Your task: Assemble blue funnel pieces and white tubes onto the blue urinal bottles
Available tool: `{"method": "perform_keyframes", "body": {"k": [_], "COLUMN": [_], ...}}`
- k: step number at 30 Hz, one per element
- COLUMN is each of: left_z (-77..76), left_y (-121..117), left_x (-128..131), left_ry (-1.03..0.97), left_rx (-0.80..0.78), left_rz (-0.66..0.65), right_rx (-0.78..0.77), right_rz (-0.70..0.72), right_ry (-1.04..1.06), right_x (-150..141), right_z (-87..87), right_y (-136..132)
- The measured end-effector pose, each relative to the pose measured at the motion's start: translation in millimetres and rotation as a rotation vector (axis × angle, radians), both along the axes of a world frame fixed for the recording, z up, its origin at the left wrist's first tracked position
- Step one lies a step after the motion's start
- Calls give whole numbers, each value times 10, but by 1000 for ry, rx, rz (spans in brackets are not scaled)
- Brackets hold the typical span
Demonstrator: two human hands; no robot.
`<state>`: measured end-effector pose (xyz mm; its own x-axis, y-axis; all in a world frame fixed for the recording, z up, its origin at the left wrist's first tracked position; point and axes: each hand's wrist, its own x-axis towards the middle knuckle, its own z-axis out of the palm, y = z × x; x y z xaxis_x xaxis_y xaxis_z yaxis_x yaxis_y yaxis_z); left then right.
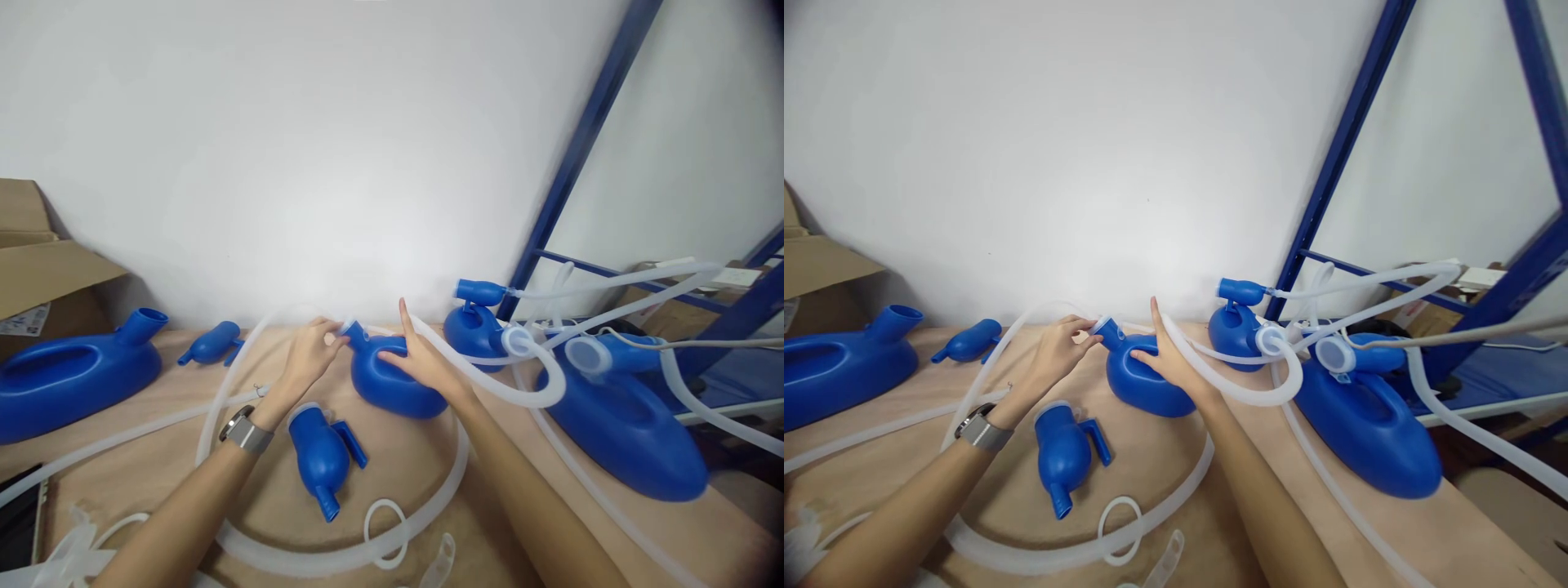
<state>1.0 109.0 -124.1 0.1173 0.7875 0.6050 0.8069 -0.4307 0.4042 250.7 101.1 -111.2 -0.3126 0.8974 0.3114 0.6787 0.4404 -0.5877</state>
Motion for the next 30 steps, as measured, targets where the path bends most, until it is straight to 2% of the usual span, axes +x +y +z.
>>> {"method": "perform_keyframes", "body": {"k": [4,8,11,14,17,19,22,25,27,30], "left_z": [-51,-103,-121,-119,-47,63,281,456,511,499], "left_y": [-37,-53,-52,-40,-19,-28,-137,-354,-490,-587], "left_x": [94,143,141,141,121,47,-202,-499,-602,-532], "left_ry": [-58,-84,-84,-79,-52,-2,117,236,327,462], "left_rx": [14,36,46,22,-46,-113,-254,-429,-585,-822], "left_rz": [83,137,140,133,106,48,-83,-174,-211,-258], "right_rx": [9,18,11,44,82,105,134,143,149,125], "right_rz": [-24,12,21,-28,-55,-40,-33,-160,-274,-375], "right_ry": [3,15,14,-20,3,14,-48,-155,-212,-242], "right_x": [7,-1,-5,-6,8,36,106,179,211,229], "right_z": [-73,-83,-93,-125,-163,-177,-178,-169,-163,-146], "right_y": [48,68,75,88,104,117,143,182,208,230]}}
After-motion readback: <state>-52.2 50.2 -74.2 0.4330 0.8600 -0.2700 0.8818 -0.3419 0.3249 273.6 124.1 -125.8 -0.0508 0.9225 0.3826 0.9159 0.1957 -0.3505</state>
